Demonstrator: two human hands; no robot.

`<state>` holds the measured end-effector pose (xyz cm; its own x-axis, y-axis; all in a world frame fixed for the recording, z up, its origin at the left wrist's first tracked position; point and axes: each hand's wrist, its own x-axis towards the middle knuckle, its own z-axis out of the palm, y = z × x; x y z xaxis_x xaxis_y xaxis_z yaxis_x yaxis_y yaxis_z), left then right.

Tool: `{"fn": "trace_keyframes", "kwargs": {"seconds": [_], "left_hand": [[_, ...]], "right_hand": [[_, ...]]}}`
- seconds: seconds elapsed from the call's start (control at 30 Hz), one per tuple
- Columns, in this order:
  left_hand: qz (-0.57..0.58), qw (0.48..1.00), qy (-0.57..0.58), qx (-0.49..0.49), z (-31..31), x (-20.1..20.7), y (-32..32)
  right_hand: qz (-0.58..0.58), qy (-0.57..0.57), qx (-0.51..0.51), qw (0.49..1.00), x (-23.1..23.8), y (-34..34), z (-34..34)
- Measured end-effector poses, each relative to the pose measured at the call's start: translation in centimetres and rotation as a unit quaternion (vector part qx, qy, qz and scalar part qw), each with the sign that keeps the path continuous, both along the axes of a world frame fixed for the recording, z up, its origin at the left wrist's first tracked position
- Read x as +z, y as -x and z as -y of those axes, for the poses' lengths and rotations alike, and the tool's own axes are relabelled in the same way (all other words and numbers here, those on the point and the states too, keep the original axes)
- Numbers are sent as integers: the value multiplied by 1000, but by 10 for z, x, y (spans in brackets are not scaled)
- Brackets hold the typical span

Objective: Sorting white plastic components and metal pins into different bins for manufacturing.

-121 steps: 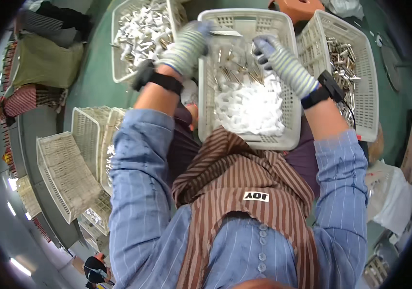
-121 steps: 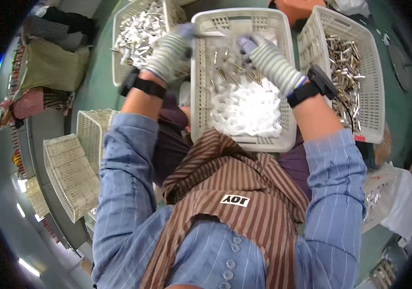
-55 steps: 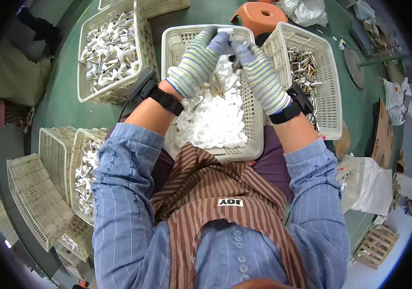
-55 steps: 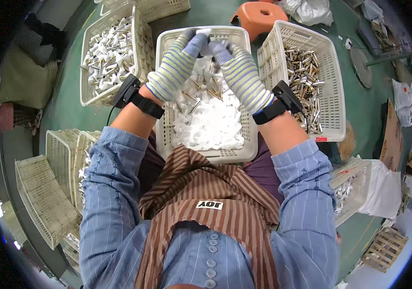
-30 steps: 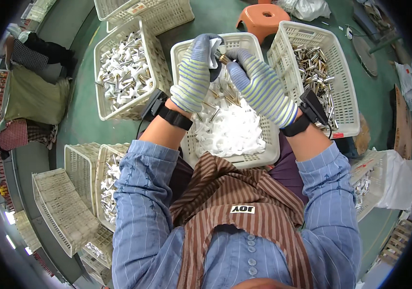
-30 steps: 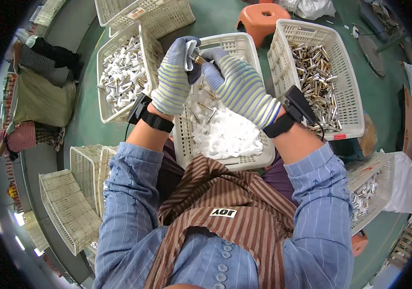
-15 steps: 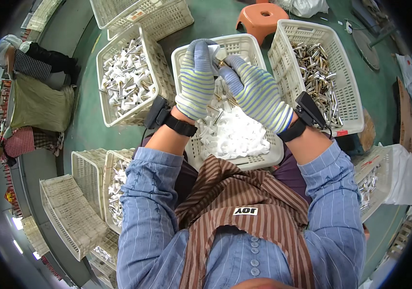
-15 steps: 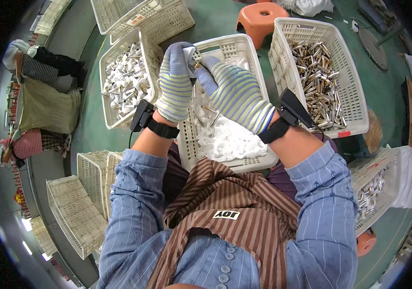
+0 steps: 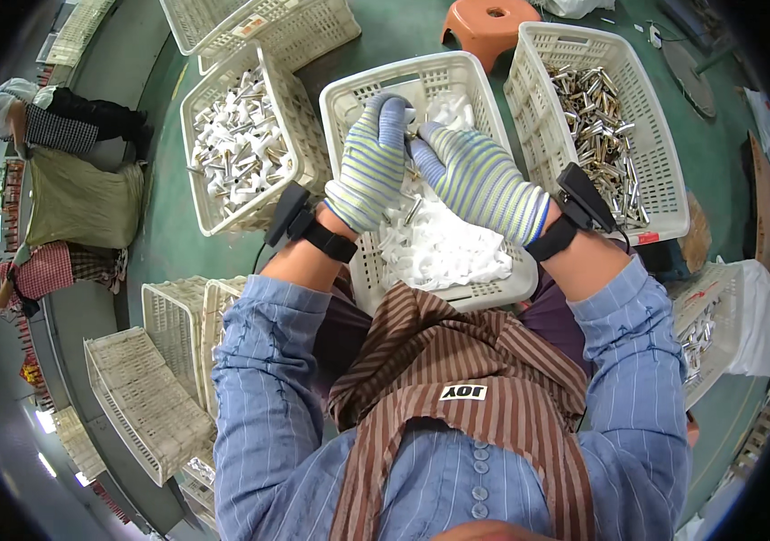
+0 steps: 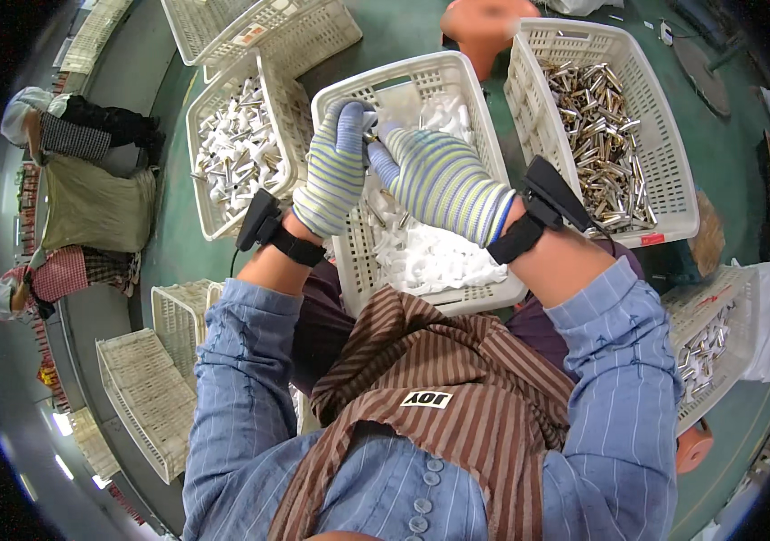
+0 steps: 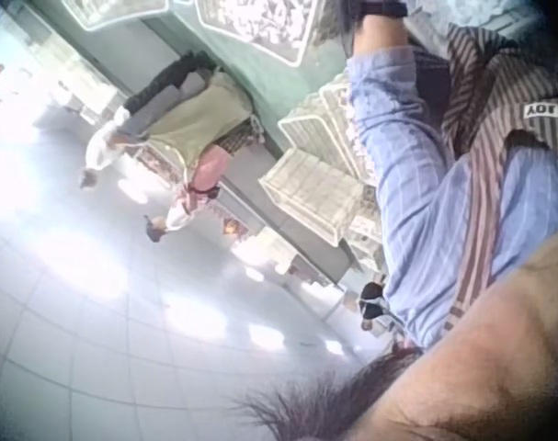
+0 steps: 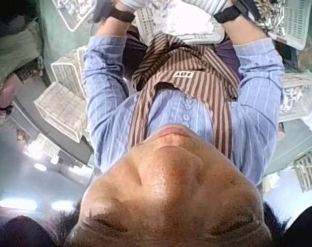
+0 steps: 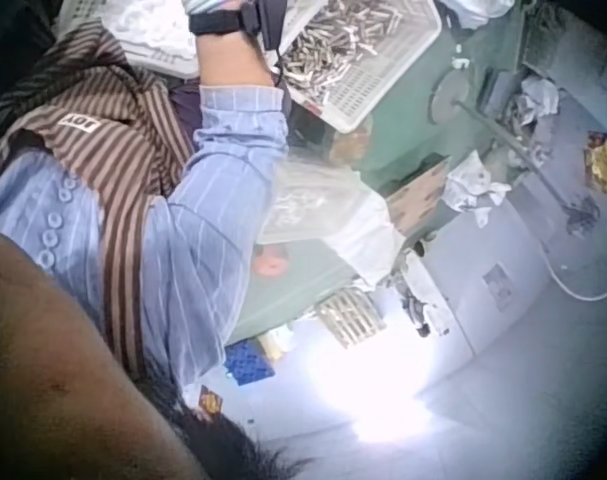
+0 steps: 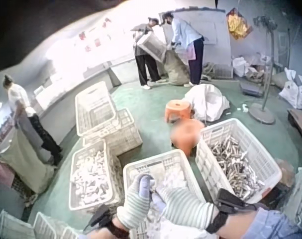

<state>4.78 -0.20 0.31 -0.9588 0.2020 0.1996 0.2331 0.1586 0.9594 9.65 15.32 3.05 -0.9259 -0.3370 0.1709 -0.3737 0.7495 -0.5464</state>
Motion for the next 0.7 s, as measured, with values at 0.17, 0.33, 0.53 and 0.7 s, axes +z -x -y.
{"fn": "trace_keyframes", "kwargs": {"seconds": [0.17,0.33,0.53,0.7], "left_hand": [[-63,993,97,-18,13,-15,1],[35,998,43,-28,12,-6,-4],[97,994,24,-46,17,-7,-6],[165,981,-55,-89,20,-9,0]], "right_hand": [[-42,-36,-13,998,7,-7,5],[-44,141,-12,989,-23,3,12],[312,299,32,901,0,4,5],[419,270,6,867,-6,22,-7]]}}
